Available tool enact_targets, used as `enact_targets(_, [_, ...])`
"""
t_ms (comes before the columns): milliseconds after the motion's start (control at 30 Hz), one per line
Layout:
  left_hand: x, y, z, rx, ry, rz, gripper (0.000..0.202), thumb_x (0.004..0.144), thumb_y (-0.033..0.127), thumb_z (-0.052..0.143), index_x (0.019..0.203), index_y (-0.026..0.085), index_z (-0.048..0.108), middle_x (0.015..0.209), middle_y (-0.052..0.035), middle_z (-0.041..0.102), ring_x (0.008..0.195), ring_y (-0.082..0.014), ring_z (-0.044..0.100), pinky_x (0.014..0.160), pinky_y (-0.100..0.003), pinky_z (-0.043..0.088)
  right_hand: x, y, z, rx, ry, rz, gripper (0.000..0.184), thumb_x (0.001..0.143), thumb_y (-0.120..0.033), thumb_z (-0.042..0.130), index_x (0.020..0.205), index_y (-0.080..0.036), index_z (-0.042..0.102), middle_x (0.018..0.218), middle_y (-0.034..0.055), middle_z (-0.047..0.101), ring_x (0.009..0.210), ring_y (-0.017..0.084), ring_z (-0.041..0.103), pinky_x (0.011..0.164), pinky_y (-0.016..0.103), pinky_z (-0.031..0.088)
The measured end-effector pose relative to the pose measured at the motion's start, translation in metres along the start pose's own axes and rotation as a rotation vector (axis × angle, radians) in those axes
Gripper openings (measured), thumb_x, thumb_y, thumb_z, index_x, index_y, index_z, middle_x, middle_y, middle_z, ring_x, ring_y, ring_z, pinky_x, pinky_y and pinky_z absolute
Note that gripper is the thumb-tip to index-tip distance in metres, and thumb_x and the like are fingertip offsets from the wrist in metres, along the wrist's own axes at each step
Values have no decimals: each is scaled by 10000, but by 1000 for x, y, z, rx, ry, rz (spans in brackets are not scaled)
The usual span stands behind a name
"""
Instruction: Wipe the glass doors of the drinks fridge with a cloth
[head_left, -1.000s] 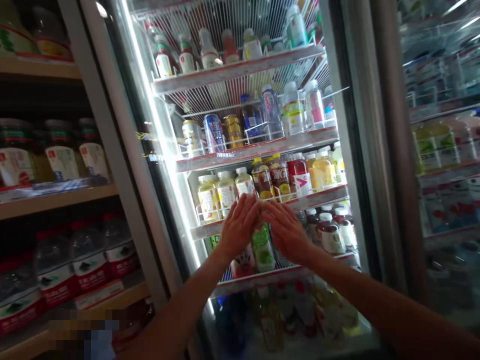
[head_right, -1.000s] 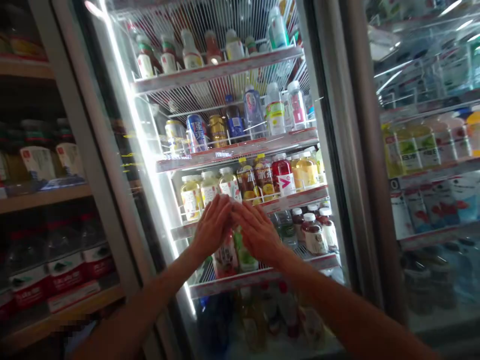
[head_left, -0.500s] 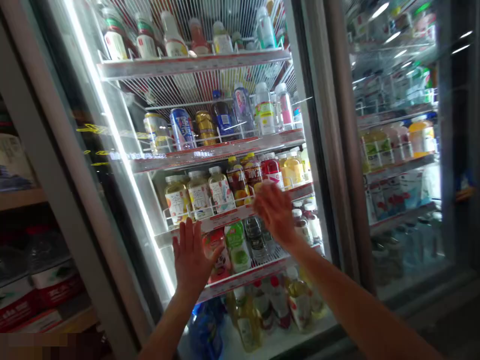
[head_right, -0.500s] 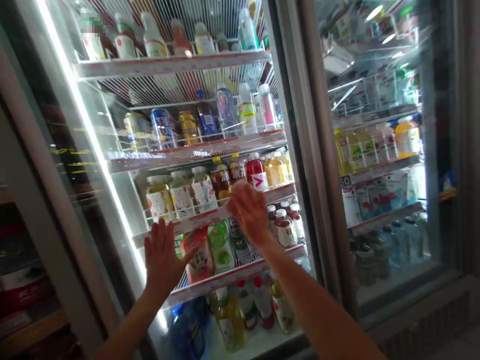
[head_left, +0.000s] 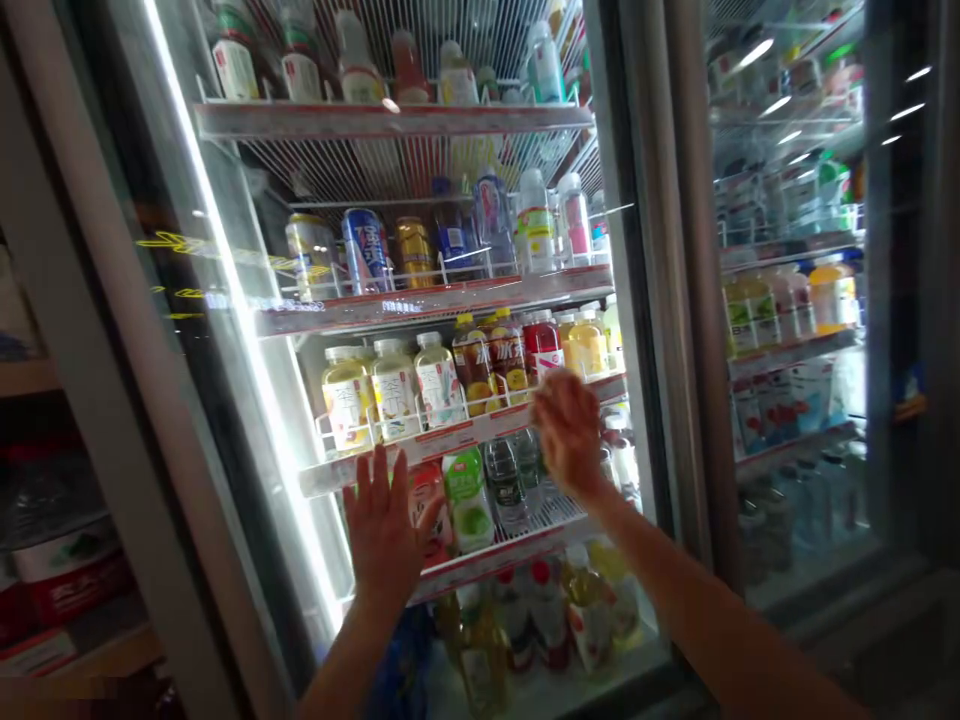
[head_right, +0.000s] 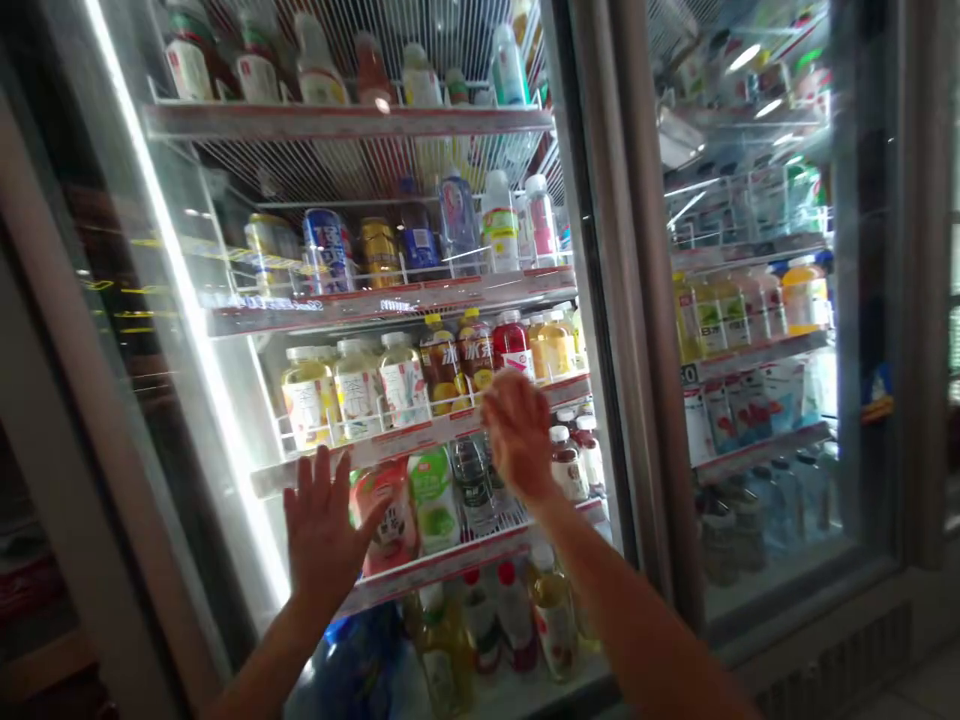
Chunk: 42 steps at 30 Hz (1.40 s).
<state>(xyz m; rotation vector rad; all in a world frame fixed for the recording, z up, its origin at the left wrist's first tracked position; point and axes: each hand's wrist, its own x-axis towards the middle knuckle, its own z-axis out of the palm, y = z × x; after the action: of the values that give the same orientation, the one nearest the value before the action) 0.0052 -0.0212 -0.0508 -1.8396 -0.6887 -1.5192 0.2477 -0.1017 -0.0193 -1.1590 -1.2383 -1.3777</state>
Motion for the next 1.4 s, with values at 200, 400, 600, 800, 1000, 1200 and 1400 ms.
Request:
enact_targets(200, [-5,8,5,-28,20,-42,714,882,389,490,1456,234,95,1512,-109,177,1411,-260,76,1130,-516,107,-3,-8,0,-8,113,198,589,882,-161,404,1442,-248,242,1524,56,144,1397,313,136,1066,607,276])
enact_targets(400, [-20,8,2,-36,-38,-31,720,873,394,502,1455,238,107,1510,-97,201,1409,-253,99,1137,-489,134,-28,-36,0,55,-73,-135,599,870,-160,434,1422,-323,266,1448,-15,354,1391,212,204,1117,512,258])
enact_targets(600, [-26,16,11,-24,-46,-82,861,825,556,491,1460,184,44,1514,-143,157,1411,-284,32,1129,-542,51,-33,11,-14,-33,182,281,629,875,-149,409,1448,-288,190,1521,35,141,1400,309,124,1049,628,269])
enact_targets(800, [-28,18,7,-42,-51,-110,848,809,513,554,1459,216,98,1501,-137,215,1402,-297,120,1126,-532,116,-47,-40,-2,117,-116,-120,674,872,-145,384,1465,-276,92,1460,15,334,1394,211,191,1109,491,278])
enact_targets(1000, [-33,22,8,-44,-54,-107,798,841,496,510,1458,212,92,1506,-127,204,1409,-276,83,1136,-508,88,-52,10,-14,-90,169,299,602,883,-166,384,1455,-196,198,1512,121,166,1400,300,131,1060,591,277])
enact_targets(1200, [-34,21,6,7,-52,-90,758,859,489,482,1457,208,109,1494,-135,238,1407,-272,106,1133,-487,124,-58,-28,-10,76,-88,-139,580,857,-109,417,1410,-252,322,1438,48,376,1384,241,216,1109,497,265])
enact_targets(1400, [-35,24,7,6,-52,-82,765,861,444,506,1457,204,90,1509,-123,193,1412,-260,66,1139,-479,100,-70,29,-19,-98,132,332,534,888,-175,406,1412,-237,319,1533,85,81,1392,319,152,1051,604,278])
